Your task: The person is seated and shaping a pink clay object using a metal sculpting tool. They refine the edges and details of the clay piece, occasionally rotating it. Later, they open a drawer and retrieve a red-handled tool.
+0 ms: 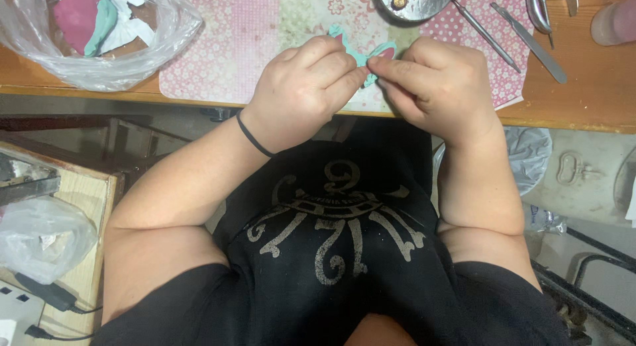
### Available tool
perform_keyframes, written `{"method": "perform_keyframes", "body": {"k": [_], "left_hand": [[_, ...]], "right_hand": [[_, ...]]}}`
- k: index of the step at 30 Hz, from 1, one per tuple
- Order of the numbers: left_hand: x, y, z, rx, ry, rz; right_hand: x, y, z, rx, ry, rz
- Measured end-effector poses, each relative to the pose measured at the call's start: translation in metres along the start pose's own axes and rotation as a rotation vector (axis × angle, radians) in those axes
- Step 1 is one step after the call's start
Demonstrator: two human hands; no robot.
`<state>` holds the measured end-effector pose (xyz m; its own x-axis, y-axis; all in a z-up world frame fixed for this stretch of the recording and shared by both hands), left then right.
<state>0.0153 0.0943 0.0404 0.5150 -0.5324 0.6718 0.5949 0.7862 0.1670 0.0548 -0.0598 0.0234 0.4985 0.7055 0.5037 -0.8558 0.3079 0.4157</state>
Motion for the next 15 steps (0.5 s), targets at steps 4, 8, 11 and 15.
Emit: {"method": "perform_keyframes", "body": {"k": [4, 8, 11, 15], "left_hand": [[-0.001, 0.004, -0.004, -0.024, 0.023, 0.017], [-0.004, 0.014, -0.003, -0.202, 0.048, 0.080], [-0.003, 0.023, 0.013, -0.124, 0.050, 0.190], [-0.009, 0.011, 0.012, -0.067, 0.009, 0.176]], "right_hand": [[0.001, -0.001, -0.004, 0.003, 0.051, -0.019], [0.003, 0.002, -0.005, -0.040, 0.047, 0.000], [0.004, 0.004, -0.005, -0.062, 0.049, 0.013], [0.003, 0.003, -0.008, -0.067, 0.062, 0.019]]}}
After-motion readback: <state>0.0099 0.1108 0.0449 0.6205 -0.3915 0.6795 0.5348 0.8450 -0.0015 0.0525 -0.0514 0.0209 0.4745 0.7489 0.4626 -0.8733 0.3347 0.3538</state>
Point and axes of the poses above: each hand's wrist, its own x-axis towards the middle knuckle, its own z-axis out of the back of the hand, y = z × x, the point moved 8 cm from there along x, towards the middle knuckle, and after that the axes turned 14 degrees about x, right-handed, at the moved point
